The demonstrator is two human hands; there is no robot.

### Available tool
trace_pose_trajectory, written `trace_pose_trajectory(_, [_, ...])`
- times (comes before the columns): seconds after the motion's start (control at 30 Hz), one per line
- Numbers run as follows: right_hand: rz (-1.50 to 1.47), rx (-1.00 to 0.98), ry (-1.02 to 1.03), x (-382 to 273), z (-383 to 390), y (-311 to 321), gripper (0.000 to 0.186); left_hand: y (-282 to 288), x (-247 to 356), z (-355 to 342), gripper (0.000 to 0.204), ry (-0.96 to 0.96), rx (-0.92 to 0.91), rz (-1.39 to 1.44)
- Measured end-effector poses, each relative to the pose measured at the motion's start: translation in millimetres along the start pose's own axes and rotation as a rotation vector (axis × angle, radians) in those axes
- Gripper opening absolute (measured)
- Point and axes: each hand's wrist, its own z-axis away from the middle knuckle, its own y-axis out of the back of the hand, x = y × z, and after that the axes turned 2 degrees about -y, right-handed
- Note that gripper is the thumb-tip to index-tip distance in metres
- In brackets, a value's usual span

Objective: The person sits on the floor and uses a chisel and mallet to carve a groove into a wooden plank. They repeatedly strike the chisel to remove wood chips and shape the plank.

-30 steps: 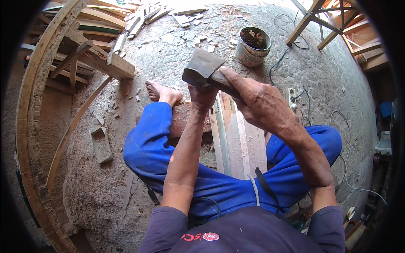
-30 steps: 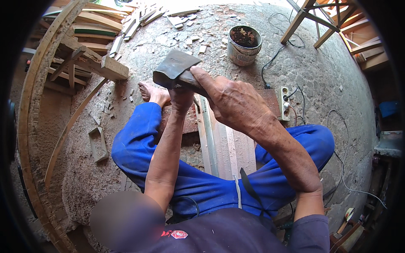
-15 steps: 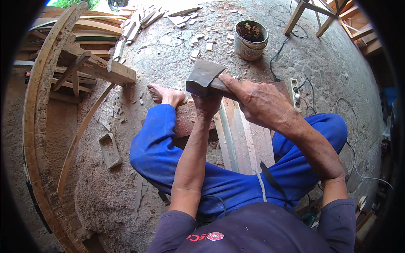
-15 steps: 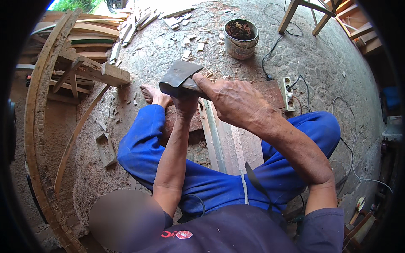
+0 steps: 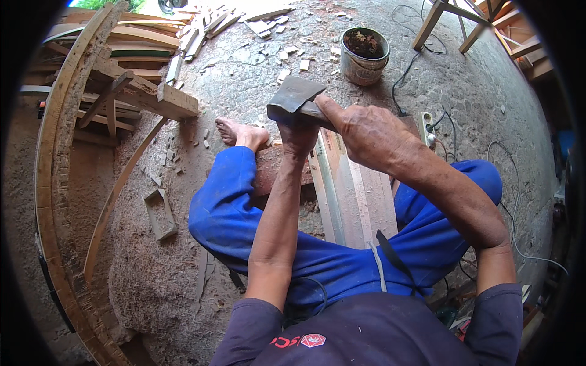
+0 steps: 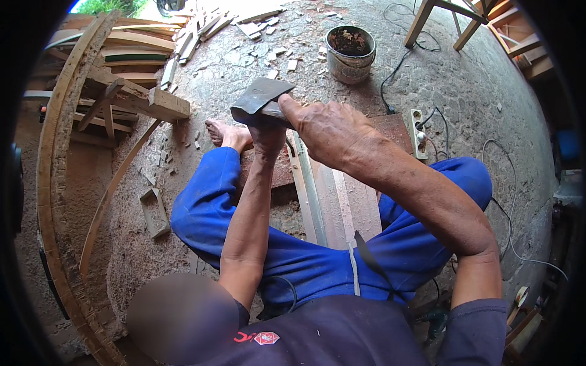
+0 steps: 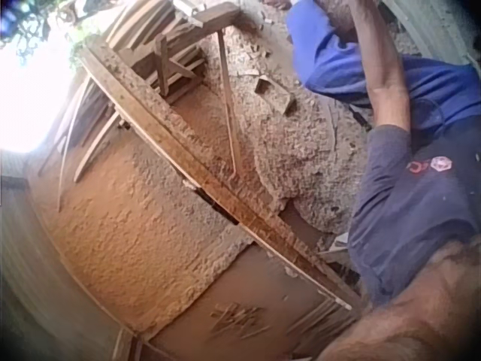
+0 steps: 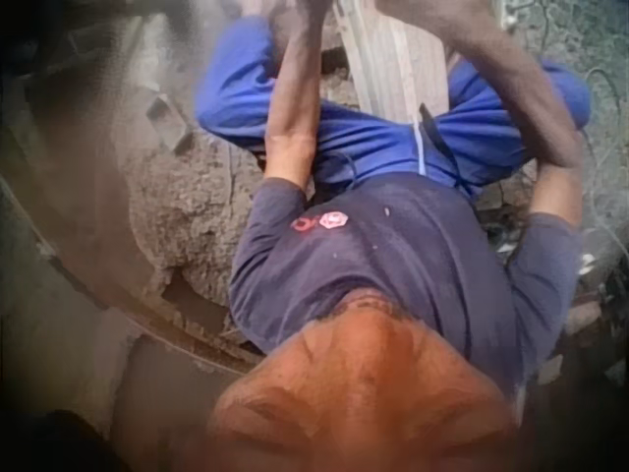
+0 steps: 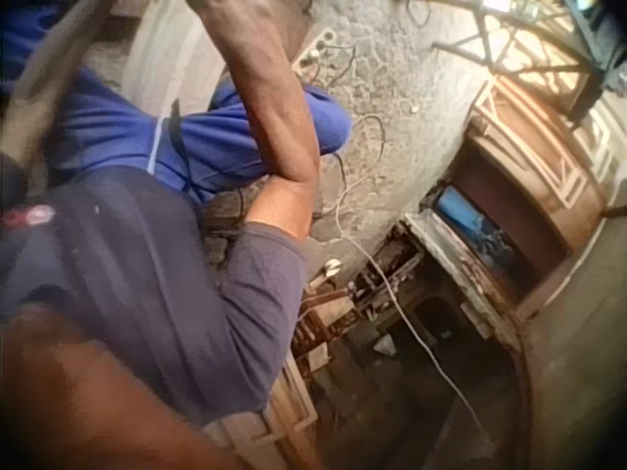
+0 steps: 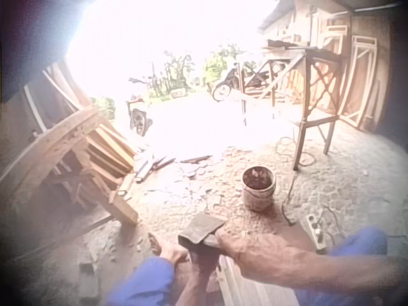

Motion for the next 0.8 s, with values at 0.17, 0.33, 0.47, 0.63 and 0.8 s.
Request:
trace_pose_trajectory(0.17, [-0.179, 0.118, 0.047, 7.7, 27.8, -8.6, 0.067, -11.4, 11.8, 15.5, 0.027, 0.049, 0.094, 0.262])
trace_pose_trajectory(0.33, [-0.354, 0.532, 0.225, -10.4, 16.9, 59.7, 0.062, 0.8, -44.0, -34.5, 0.010, 0.456, -0.201, 0.427])
trace_pose_trajectory(0.47, [-0.210, 0.947, 0.243, -36.7, 14.2, 116.1, 0.047, -3.7, -84.1, -4.8, 0.016, 0.088, -0.181, 0.040])
trace_pose_trajectory(0.63, [0.113, 0.113, 0.064, 2.0, -8.7, 17.7, 0.056, -16.5, -27.0, -3.1, 0.032, 0.120, -0.065, 0.196])
trace_pose_trajectory(0.8, [-0.159, 0.073, 0.047, 5.4, 12.0, -3.3, 0.062, -5.1, 13.8, 20.8, 0.041, 0.097, 0.058, 0.223])
